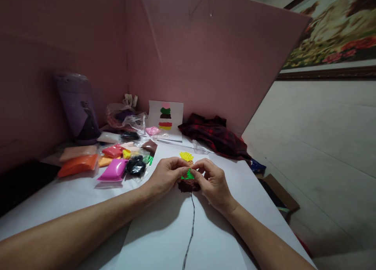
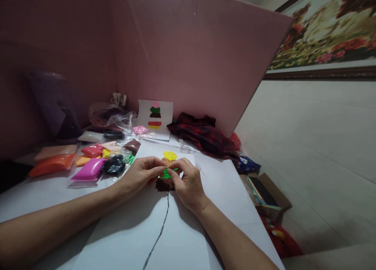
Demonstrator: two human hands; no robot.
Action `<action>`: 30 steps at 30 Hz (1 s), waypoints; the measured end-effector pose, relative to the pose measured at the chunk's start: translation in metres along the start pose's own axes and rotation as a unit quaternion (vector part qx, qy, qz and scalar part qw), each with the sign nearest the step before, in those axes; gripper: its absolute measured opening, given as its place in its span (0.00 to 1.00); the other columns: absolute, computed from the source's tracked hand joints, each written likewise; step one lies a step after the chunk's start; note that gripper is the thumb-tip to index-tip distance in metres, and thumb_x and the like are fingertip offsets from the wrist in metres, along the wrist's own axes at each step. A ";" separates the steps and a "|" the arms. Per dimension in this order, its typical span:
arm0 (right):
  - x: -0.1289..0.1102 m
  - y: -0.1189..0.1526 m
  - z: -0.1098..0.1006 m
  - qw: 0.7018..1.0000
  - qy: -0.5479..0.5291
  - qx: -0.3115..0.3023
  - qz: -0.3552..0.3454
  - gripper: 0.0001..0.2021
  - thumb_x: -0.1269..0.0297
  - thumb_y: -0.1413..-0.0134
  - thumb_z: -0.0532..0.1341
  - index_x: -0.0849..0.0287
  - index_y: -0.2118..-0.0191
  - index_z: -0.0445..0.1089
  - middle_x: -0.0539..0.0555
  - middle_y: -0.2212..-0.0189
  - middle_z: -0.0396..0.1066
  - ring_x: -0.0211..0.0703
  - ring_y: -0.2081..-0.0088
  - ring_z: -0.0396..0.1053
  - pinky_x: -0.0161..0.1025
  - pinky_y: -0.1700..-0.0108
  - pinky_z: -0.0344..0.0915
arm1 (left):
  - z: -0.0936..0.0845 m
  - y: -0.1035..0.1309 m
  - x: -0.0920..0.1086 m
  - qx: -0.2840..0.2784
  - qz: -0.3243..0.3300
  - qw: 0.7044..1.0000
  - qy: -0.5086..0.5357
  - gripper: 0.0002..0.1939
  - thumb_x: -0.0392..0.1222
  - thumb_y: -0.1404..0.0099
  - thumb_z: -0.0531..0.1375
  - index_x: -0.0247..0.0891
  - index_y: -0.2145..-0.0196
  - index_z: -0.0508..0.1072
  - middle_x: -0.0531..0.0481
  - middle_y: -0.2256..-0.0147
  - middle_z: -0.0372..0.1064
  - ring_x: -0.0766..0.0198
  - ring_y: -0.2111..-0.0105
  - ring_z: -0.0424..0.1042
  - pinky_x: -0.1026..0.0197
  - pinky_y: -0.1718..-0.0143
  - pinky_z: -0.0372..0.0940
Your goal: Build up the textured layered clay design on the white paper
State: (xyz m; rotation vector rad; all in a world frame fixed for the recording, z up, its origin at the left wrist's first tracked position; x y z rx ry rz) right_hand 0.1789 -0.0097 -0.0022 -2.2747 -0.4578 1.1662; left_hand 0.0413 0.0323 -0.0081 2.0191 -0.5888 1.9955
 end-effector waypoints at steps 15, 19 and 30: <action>0.003 0.003 0.001 0.999 -0.027 -0.012 0.018 0.04 0.69 0.45 0.58 0.60 0.64 0.69 0.51 0.71 0.71 0.35 0.75 0.64 0.32 0.75 0.59 | 0.001 0.000 0.000 -0.023 0.003 0.999 -0.031 0.15 0.50 0.43 0.58 0.34 0.77 0.66 0.59 0.86 0.56 0.73 0.85 0.54 0.68 0.83 0.49; 0.000 0.003 0.001 0.999 -0.030 -0.018 0.013 0.04 0.68 0.46 0.58 0.61 0.65 0.70 0.51 0.72 0.71 0.36 0.75 0.65 0.32 0.75 0.59 | 0.001 0.001 0.001 -0.022 0.008 0.999 -0.031 0.16 0.50 0.42 0.57 0.34 0.77 0.66 0.58 0.84 0.57 0.73 0.84 0.56 0.68 0.82 0.50; -0.002 0.001 0.002 1.000 -0.026 -0.013 0.008 0.04 0.68 0.47 0.59 0.61 0.69 0.70 0.50 0.75 0.69 0.34 0.76 0.62 0.32 0.76 0.58 | 0.002 0.003 0.005 -0.013 -0.001 1.000 -0.013 0.11 0.45 0.47 0.60 0.33 0.77 0.67 0.57 0.82 0.60 0.73 0.83 0.57 0.68 0.81 0.52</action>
Point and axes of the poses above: each hand's wrist, its own y-axis away from the middle knuckle, its own z-axis out of the palm, x = y × z, the point moved 4 cm from there along -y, towards the middle knuckle
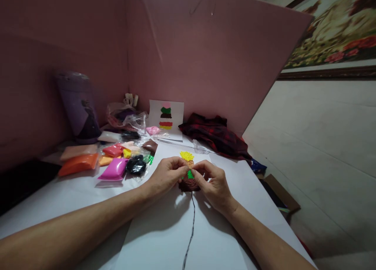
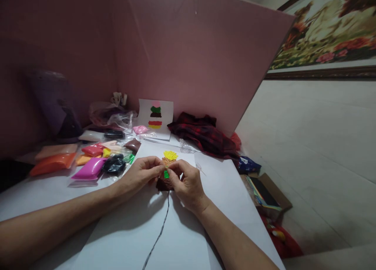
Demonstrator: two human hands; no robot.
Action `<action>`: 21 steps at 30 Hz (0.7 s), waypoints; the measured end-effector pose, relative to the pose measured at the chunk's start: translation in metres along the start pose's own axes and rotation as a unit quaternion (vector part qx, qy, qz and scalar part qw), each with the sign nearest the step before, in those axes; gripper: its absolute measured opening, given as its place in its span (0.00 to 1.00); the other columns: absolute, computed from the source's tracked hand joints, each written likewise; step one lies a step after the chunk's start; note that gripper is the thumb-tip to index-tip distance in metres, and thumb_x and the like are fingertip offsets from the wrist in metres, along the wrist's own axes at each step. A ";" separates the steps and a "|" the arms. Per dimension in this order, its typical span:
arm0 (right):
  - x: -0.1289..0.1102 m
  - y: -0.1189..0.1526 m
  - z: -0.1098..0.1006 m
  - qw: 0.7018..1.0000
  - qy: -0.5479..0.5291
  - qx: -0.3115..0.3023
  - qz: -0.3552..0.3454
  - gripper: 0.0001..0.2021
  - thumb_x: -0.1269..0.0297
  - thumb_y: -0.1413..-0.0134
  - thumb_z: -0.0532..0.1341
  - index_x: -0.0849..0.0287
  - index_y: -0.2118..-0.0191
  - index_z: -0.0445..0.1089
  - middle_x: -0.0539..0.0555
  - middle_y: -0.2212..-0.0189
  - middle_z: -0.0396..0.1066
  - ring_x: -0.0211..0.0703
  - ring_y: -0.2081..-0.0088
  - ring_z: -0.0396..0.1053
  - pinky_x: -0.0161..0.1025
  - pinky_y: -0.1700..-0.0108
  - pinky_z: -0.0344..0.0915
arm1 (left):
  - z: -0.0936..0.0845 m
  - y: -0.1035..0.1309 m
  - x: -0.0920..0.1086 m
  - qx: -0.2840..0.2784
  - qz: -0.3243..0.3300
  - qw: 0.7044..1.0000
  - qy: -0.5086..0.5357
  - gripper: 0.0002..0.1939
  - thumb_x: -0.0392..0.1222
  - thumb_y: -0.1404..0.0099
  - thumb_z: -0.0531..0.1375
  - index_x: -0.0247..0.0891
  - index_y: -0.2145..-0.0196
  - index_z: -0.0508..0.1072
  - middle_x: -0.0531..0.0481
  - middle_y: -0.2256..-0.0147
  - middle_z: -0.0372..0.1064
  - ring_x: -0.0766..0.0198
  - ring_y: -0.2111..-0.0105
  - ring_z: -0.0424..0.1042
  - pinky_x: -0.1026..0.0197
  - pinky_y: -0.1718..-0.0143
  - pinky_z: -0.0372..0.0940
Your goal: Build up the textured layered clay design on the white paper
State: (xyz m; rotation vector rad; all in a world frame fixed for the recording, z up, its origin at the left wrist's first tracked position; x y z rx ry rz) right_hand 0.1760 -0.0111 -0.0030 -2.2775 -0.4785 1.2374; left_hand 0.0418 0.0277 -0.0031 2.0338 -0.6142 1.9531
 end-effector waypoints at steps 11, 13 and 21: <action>0.002 0.002 -0.002 1.000 -0.006 0.006 0.018 0.05 0.65 0.47 0.59 0.61 0.70 0.68 0.48 0.77 0.67 0.33 0.79 0.59 0.31 0.78 0.56 | -0.001 -0.001 -0.004 -0.004 0.004 0.999 0.032 0.13 0.48 0.46 0.60 0.33 0.73 0.68 0.55 0.78 0.64 0.72 0.81 0.59 0.68 0.80 0.53; 0.003 0.002 -0.001 1.000 -0.010 0.003 0.022 0.05 0.65 0.46 0.59 0.60 0.69 0.68 0.49 0.77 0.67 0.33 0.79 0.60 0.31 0.78 0.56 | 0.000 -0.001 -0.003 -0.016 0.008 1.000 0.024 0.16 0.52 0.43 0.58 0.34 0.75 0.67 0.56 0.80 0.62 0.72 0.82 0.57 0.68 0.81 0.52; -0.001 0.001 -0.001 1.000 -0.018 -0.013 0.002 0.04 0.67 0.47 0.59 0.60 0.65 0.69 0.50 0.74 0.70 0.35 0.76 0.64 0.31 0.77 0.58 | 0.000 -0.002 -0.007 -0.028 0.012 1.000 -0.001 0.17 0.52 0.44 0.58 0.34 0.76 0.65 0.58 0.83 0.57 0.73 0.84 0.55 0.68 0.82 0.49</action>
Point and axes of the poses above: each hand's wrist, its own y-axis away from the middle knuckle, its own z-axis out of the palm, x = y × z, the point moved 4 cm from there along -y, towards the middle knuckle
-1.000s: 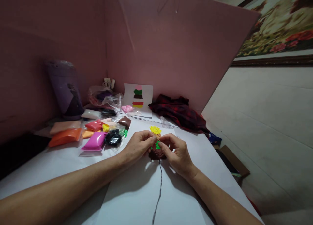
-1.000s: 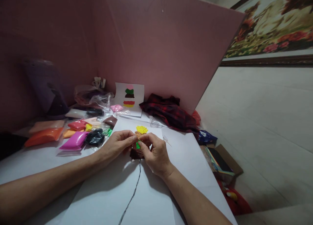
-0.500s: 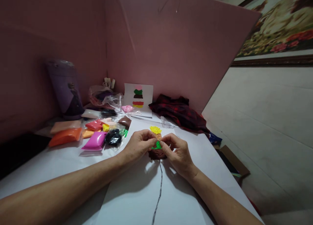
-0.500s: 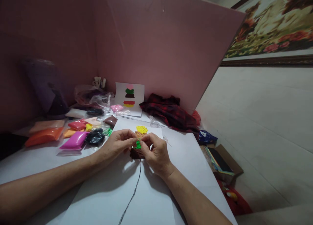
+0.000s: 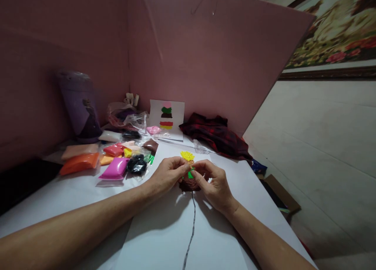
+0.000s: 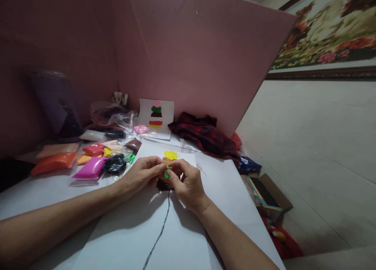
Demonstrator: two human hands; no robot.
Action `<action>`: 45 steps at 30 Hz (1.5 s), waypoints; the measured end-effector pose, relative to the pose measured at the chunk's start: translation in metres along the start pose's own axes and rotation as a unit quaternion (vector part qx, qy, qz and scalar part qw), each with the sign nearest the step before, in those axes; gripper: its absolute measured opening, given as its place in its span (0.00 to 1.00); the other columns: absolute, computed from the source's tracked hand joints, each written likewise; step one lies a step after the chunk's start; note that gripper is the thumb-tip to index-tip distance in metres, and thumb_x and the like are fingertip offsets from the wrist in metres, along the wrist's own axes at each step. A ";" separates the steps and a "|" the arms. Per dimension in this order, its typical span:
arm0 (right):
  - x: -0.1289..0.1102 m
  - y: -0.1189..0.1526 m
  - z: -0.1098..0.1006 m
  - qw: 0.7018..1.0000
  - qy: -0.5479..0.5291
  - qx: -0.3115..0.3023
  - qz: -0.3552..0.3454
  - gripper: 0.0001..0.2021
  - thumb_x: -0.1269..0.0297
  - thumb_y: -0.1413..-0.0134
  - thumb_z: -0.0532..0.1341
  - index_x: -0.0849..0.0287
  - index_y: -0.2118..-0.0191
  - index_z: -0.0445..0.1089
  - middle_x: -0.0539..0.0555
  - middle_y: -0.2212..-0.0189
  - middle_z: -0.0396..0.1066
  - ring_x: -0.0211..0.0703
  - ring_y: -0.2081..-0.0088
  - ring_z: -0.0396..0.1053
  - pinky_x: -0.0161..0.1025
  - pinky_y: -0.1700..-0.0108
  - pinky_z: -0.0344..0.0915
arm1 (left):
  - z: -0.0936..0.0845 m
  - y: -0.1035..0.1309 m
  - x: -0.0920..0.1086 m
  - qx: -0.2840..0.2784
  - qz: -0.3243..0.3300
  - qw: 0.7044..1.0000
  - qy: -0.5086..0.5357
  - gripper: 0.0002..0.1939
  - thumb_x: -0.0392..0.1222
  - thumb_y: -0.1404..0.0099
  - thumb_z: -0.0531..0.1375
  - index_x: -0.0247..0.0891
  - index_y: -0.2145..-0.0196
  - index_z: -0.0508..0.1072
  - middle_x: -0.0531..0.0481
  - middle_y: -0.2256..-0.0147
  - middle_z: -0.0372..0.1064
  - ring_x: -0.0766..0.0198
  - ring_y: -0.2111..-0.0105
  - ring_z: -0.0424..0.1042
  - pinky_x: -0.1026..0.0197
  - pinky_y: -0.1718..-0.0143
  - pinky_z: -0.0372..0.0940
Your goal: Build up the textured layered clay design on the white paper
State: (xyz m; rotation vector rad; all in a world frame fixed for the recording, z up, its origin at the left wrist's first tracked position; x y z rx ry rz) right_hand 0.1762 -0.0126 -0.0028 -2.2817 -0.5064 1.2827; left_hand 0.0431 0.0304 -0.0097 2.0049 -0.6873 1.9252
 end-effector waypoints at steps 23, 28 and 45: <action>-0.001 0.001 0.000 1.000 0.009 0.009 -0.009 0.04 0.67 0.46 0.59 0.60 0.67 0.71 0.51 0.73 0.71 0.35 0.76 0.65 0.32 0.75 0.61 | 0.001 0.000 0.001 -0.007 0.000 1.000 0.005 0.16 0.52 0.46 0.60 0.33 0.75 0.67 0.57 0.82 0.60 0.74 0.84 0.56 0.68 0.83 0.50; 0.002 0.001 0.000 0.999 0.030 0.015 -0.005 0.03 0.68 0.47 0.59 0.60 0.68 0.70 0.50 0.75 0.70 0.35 0.77 0.63 0.32 0.76 0.59 | 0.000 -0.001 0.001 0.009 -0.001 1.000 -0.002 0.13 0.47 0.47 0.60 0.33 0.73 0.67 0.57 0.81 0.61 0.73 0.84 0.57 0.68 0.82 0.51; 0.003 0.001 0.000 1.000 0.019 0.014 0.003 0.04 0.66 0.47 0.59 0.60 0.70 0.68 0.49 0.77 0.68 0.34 0.78 0.62 0.31 0.77 0.58 | 0.002 0.000 -0.001 -0.008 -0.006 1.000 0.009 0.13 0.48 0.46 0.59 0.33 0.72 0.66 0.57 0.81 0.61 0.72 0.83 0.57 0.68 0.82 0.53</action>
Point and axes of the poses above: each hand's wrist, its own y-axis away from the middle knuckle, its own z-axis out of the palm, x = y × z, the point moved 4 cm from there along -y, towards the middle knuckle
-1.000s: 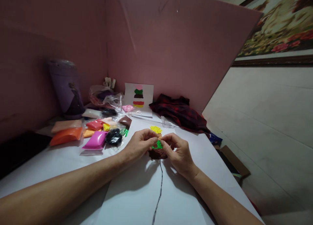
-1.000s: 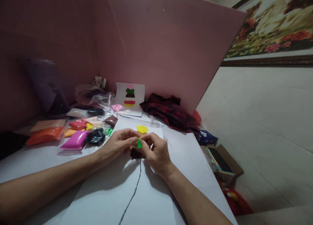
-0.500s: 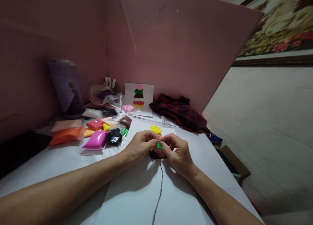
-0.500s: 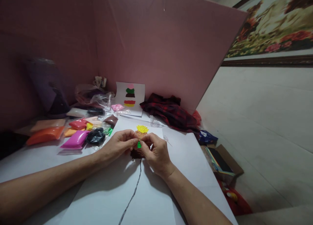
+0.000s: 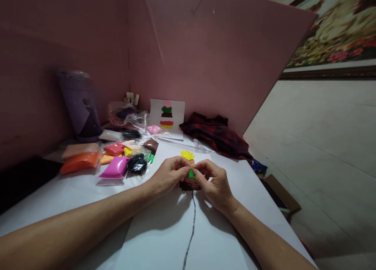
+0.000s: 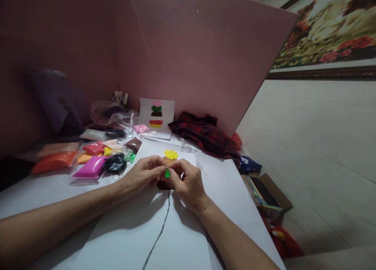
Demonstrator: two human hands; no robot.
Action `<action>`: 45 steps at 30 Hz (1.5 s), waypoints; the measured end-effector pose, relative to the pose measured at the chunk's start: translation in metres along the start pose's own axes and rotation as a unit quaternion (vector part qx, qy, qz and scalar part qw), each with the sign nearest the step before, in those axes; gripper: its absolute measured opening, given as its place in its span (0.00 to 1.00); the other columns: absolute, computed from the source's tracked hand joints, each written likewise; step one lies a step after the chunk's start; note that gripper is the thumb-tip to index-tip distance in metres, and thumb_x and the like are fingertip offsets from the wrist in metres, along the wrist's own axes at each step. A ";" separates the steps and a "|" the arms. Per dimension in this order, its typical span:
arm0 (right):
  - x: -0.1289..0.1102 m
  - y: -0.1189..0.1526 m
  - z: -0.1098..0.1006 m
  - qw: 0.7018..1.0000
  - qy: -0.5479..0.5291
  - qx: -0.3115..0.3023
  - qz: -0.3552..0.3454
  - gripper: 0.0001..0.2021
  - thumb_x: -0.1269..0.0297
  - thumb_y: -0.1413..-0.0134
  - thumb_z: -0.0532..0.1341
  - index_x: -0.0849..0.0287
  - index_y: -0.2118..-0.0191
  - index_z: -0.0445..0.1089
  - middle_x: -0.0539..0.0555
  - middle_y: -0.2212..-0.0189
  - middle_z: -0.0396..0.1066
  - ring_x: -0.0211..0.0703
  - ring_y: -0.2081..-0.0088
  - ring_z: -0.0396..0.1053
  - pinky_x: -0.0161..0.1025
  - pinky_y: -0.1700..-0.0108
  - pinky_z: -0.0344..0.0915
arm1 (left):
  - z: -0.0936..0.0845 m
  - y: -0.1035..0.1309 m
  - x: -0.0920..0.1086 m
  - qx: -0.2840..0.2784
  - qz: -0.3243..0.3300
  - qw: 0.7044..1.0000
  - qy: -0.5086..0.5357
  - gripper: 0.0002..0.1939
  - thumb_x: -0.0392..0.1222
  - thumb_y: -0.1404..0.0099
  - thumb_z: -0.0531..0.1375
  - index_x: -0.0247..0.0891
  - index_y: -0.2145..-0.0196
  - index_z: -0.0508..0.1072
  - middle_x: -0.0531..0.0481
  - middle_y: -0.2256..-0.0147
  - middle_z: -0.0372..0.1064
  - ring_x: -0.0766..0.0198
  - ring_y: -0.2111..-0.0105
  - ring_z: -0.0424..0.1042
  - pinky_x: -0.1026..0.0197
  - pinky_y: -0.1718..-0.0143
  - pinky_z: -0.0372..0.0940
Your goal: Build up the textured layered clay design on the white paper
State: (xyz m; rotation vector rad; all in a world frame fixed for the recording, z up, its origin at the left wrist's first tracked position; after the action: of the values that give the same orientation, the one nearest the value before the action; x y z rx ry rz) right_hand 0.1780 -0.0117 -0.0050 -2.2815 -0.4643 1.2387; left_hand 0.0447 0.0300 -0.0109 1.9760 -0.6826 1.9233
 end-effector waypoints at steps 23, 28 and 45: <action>0.002 0.001 0.002 1.000 -0.021 -0.020 0.005 0.07 0.68 0.47 0.60 0.60 0.60 0.69 0.51 0.72 0.71 0.37 0.74 0.66 0.32 0.75 0.60 | -0.002 -0.001 0.000 0.008 0.004 1.000 -0.004 0.14 0.49 0.46 0.59 0.33 0.72 0.66 0.56 0.80 0.62 0.72 0.82 0.58 0.68 0.82 0.53; 0.000 0.000 0.001 0.999 -0.030 -0.011 -0.003 0.05 0.67 0.45 0.58 0.60 0.66 0.71 0.52 0.72 0.71 0.37 0.72 0.67 0.33 0.70 0.63 | -0.001 0.000 0.000 -0.003 -0.002 1.000 -0.015 0.16 0.51 0.45 0.59 0.33 0.72 0.67 0.56 0.80 0.62 0.73 0.83 0.57 0.68 0.81 0.51; 0.001 0.000 0.000 1.000 0.004 0.002 0.005 0.05 0.66 0.47 0.59 0.60 0.70 0.67 0.47 0.79 0.65 0.32 0.80 0.58 0.31 0.78 0.55 | -0.001 0.000 0.002 0.020 0.000 1.000 0.011 0.10 0.43 0.49 0.61 0.33 0.72 0.67 0.57 0.80 0.62 0.72 0.80 0.59 0.68 0.80 0.54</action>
State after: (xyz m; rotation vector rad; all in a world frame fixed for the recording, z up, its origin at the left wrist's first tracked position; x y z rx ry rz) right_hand 0.1784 -0.0112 -0.0053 -2.2880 -0.4489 1.2332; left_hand 0.0436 0.0307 -0.0084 1.9741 -0.6446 1.9706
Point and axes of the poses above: each hand's wrist, its own y-axis away from the middle knuckle, its own z-axis out of the palm, x = y × z, the point moved 4 cm from there along -y, towards the middle knuckle
